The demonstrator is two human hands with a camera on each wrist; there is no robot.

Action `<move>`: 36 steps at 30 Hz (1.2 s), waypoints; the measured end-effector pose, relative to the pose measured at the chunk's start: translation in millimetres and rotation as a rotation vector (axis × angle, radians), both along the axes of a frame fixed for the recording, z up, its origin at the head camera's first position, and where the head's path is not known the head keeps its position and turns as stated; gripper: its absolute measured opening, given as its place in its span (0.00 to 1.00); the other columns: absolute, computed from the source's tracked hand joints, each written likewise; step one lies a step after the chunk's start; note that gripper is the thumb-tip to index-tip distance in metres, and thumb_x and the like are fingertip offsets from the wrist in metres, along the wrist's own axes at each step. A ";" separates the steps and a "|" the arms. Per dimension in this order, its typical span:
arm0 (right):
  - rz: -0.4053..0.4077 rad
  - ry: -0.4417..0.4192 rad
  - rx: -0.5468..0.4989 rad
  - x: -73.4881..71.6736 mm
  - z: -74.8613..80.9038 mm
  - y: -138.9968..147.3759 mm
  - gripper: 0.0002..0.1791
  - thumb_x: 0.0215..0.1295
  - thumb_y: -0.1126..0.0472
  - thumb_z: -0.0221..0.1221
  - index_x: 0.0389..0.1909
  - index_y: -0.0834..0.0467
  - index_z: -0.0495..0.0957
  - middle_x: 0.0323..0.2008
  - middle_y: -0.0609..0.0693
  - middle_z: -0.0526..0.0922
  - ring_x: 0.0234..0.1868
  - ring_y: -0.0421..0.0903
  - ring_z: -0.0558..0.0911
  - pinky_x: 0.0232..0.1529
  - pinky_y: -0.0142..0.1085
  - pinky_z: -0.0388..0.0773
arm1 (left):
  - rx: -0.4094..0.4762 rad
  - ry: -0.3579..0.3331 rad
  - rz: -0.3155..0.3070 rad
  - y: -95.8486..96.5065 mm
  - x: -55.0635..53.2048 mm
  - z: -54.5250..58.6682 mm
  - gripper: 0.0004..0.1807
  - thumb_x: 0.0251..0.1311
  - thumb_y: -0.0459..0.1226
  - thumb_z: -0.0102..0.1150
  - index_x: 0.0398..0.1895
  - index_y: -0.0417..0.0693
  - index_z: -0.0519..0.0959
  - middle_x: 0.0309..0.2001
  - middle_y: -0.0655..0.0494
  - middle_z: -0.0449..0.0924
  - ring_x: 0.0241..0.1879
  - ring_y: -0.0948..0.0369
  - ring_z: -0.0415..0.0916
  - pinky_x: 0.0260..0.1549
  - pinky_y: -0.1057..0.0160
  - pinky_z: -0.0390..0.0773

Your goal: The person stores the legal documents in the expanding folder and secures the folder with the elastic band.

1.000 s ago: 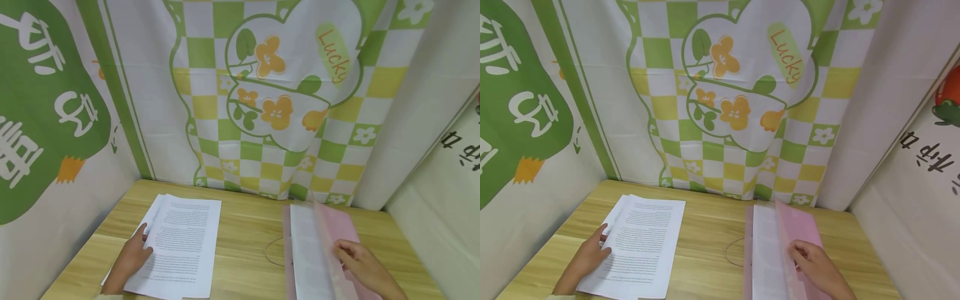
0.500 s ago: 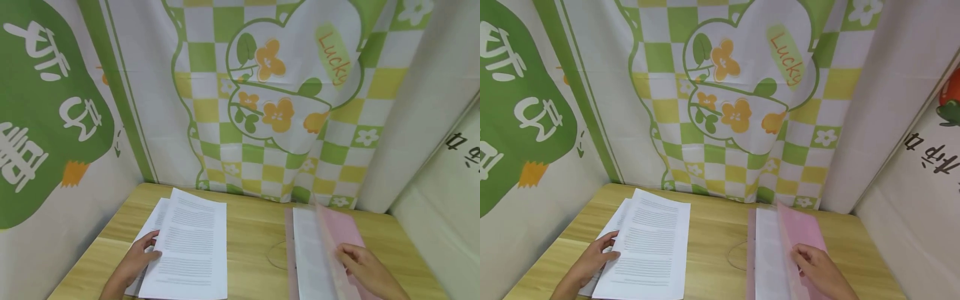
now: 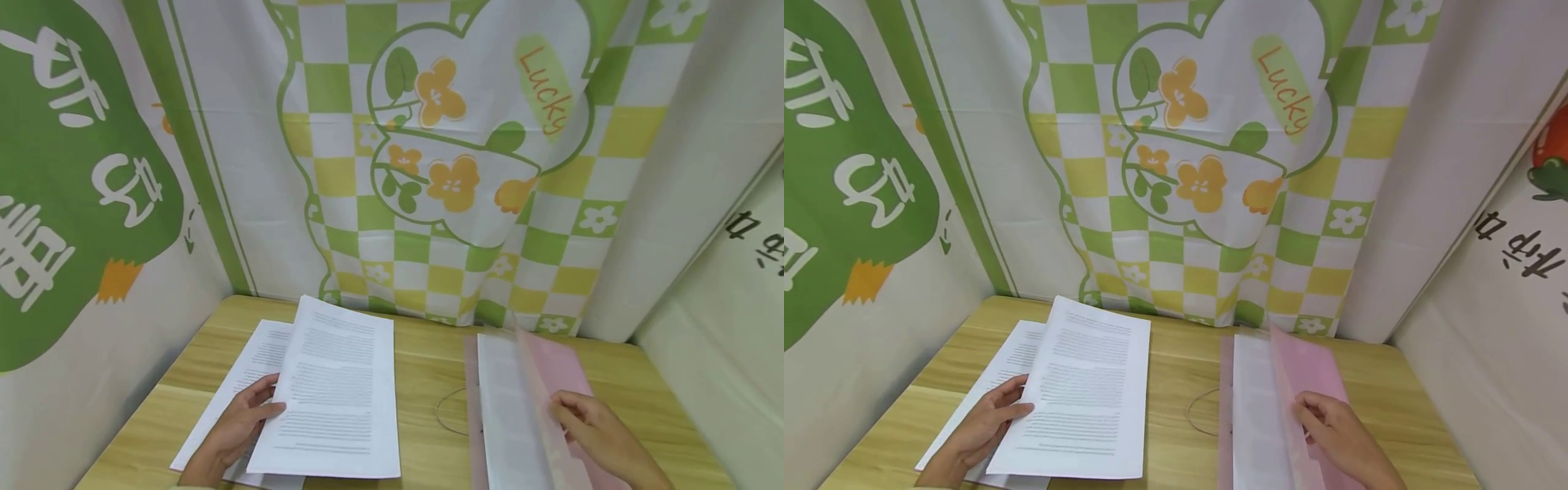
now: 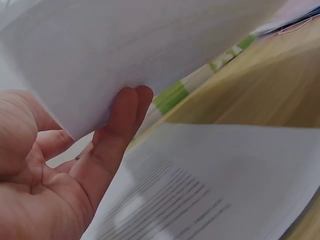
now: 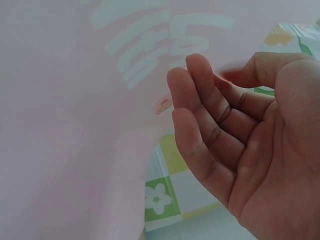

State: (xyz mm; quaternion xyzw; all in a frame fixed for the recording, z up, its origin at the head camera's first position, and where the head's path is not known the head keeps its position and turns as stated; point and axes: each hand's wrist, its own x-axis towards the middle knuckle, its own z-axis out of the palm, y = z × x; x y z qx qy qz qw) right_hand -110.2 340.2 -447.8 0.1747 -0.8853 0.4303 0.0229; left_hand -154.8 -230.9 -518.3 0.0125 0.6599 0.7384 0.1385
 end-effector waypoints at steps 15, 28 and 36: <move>-0.048 -0.064 0.010 1.1 4.7 -2.6 0.12 0.81 0.61 0.52 0.34 0.54 0.75 0.24 0.47 0.73 0.31 0.40 0.77 0.33 0.36 0.81 | 0.115 0.018 -0.082 41.9 -16.2 0.3 0.38 0.69 0.28 0.59 0.77 0.30 0.54 0.58 0.44 0.74 0.52 0.53 0.80 0.47 0.58 0.82; -0.062 -0.117 0.005 2.6 8.6 -1.9 0.13 0.82 0.57 0.52 0.34 0.56 0.75 0.24 0.49 0.73 0.32 0.41 0.77 0.34 0.36 0.81 | 0.155 -0.004 -0.091 76.4 -23.9 -5.9 0.35 0.67 0.27 0.60 0.75 0.31 0.60 0.55 0.45 0.76 0.49 0.54 0.81 0.45 0.59 0.82; -0.062 -0.113 0.015 2.9 7.9 -0.4 0.13 0.82 0.57 0.51 0.33 0.56 0.74 0.24 0.49 0.73 0.32 0.41 0.77 0.34 0.36 0.80 | 0.185 -0.015 -0.137 94.5 -24.0 -10.1 0.34 0.68 0.27 0.59 0.74 0.29 0.60 0.55 0.45 0.77 0.49 0.53 0.81 0.46 0.58 0.82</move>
